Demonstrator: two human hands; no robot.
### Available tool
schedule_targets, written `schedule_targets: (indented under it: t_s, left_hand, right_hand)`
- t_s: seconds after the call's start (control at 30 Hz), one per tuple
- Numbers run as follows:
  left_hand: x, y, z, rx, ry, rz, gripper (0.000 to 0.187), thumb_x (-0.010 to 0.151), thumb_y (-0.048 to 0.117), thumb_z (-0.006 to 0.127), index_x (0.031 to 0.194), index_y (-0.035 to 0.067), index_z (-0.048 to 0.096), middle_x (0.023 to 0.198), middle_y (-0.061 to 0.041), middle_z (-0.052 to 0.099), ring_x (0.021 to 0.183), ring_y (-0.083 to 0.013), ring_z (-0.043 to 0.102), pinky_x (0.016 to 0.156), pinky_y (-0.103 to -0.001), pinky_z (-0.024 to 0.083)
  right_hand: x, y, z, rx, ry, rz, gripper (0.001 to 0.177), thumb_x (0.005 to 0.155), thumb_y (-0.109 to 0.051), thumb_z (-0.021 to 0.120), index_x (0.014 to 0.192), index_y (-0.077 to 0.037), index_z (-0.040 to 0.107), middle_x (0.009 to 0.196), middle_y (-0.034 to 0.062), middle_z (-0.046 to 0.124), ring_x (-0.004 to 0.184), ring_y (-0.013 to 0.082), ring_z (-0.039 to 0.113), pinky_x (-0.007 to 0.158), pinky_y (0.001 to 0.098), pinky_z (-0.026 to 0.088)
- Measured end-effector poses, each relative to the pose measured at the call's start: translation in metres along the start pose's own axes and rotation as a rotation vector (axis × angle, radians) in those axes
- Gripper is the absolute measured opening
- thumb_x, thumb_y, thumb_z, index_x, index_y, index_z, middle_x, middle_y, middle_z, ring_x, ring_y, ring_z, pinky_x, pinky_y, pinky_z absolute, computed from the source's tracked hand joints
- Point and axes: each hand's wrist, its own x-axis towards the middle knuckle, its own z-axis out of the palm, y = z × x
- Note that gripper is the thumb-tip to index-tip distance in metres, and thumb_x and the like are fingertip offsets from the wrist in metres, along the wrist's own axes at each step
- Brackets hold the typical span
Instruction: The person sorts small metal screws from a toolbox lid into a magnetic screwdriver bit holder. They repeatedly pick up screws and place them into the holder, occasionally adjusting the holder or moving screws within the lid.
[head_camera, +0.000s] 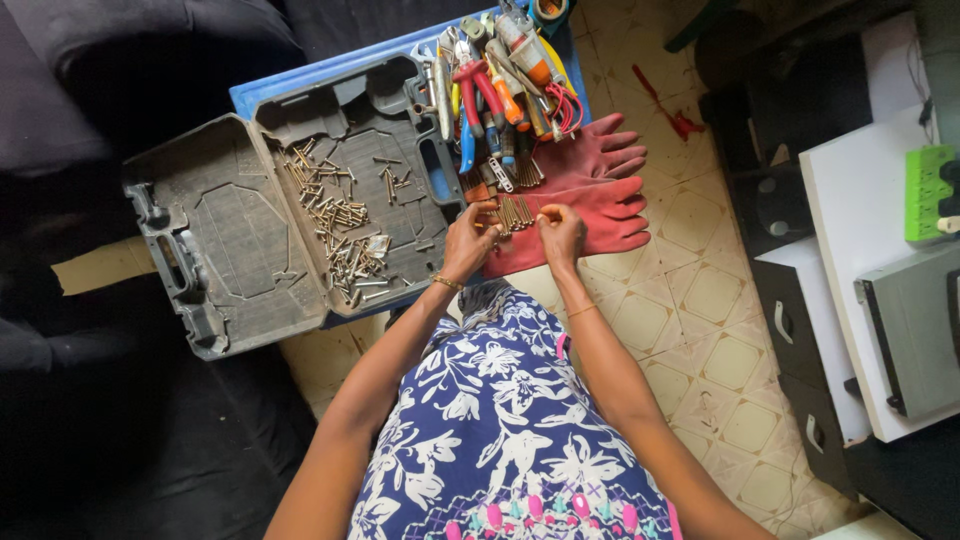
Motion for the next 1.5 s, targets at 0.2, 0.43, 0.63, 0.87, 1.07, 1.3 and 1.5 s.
schedule_targets:
  t_s: [0.2, 0.43, 0.63, 0.87, 1.07, 1.3, 1.5]
  left_hand:
    - [-0.001, -0.009, -0.003, -0.016, -0.011, -0.098, 0.037, 0.086, 0.013, 0.072, 0.122, 0.008, 0.065, 0.105, -0.007, 0.078, 0.094, -0.0204, 0.077, 0.080, -0.034, 0.060]
    - [0.002, -0.020, -0.004, -0.025, -0.010, -0.081, 0.036, 0.087, 0.014, 0.073, 0.121, 0.007, 0.066, 0.106, -0.008, 0.078, 0.096, -0.0205, 0.077, 0.082, -0.033, 0.059]
    - [0.002, -0.021, -0.004, 0.018, 0.008, -0.062, 0.031, 0.085, 0.013, 0.074, 0.115, 0.007, 0.069, 0.104, -0.008, 0.078, 0.094, -0.0197, 0.077, 0.082, -0.033, 0.058]
    - [-0.001, -0.022, -0.008, -0.032, 0.026, -0.105, 0.029, 0.084, 0.012, 0.074, 0.113, 0.006, 0.070, 0.101, -0.008, 0.079, 0.091, -0.0187, 0.077, 0.081, -0.031, 0.059]
    - [0.000, -0.023, -0.010, -0.034, 0.024, -0.099, 0.029, 0.085, 0.012, 0.074, 0.113, 0.005, 0.070, 0.101, -0.008, 0.079, 0.091, -0.0178, 0.077, 0.081, -0.031, 0.058]
    - [-0.001, -0.026, -0.008, -0.031, 0.021, -0.069, 0.030, 0.085, 0.011, 0.073, 0.113, 0.004, 0.070, 0.099, -0.009, 0.078, 0.089, -0.0177, 0.076, 0.080, -0.032, 0.059]
    - [-0.002, -0.037, -0.008, -0.132, 0.020, -0.035, 0.029, 0.087, 0.011, 0.070, 0.115, 0.004, 0.071, 0.100, -0.010, 0.078, 0.088, -0.0179, 0.075, 0.079, -0.032, 0.059]
  right_hand:
    - [-0.002, -0.003, 0.010, -0.146, -0.018, -0.121, 0.008, 0.080, -0.009, 0.078, 0.086, -0.006, 0.074, 0.088, 0.0131, 0.069, 0.075, 0.0289, 0.069, 0.071, 0.0409, 0.054]
    - [0.020, -0.006, 0.008, -0.123, 0.010, -0.159, 0.013, 0.080, -0.015, 0.080, 0.089, -0.006, 0.075, 0.082, 0.0121, 0.069, 0.074, 0.0294, 0.068, 0.071, 0.0420, 0.053]
    - [0.046, -0.013, 0.019, -0.163, -0.108, -0.028, 0.022, 0.080, -0.026, 0.081, 0.094, -0.009, 0.078, 0.080, 0.0121, 0.073, 0.076, 0.0293, 0.071, 0.071, 0.0407, 0.055]
    - [0.063, 0.014, 0.037, -0.223, -0.137, -0.052, 0.012, 0.083, -0.024, 0.079, 0.086, -0.012, 0.080, 0.081, 0.0121, 0.076, 0.078, 0.0289, 0.073, 0.074, 0.0397, 0.055]
    - [0.058, 0.043, 0.001, 0.477, -0.166, 0.255, 0.009, 0.096, -0.016, 0.071, 0.101, -0.009, 0.069, 0.079, -0.0040, 0.059, 0.057, 0.0098, 0.054, 0.047, 0.0261, 0.045]
    - [0.018, 0.088, -0.103, 0.694, 0.104, 0.366, 0.010, 0.098, -0.013, 0.070, 0.106, -0.009, 0.065, 0.081, -0.0021, 0.056, 0.054, 0.0065, 0.049, 0.046, 0.0236, 0.044]
    - [-0.025, 0.105, -0.166, 0.011, 0.438, 0.422, 0.007, 0.088, -0.014, 0.074, 0.094, -0.009, 0.072, 0.085, 0.0067, 0.062, 0.071, 0.0198, 0.056, 0.064, 0.0371, 0.047]
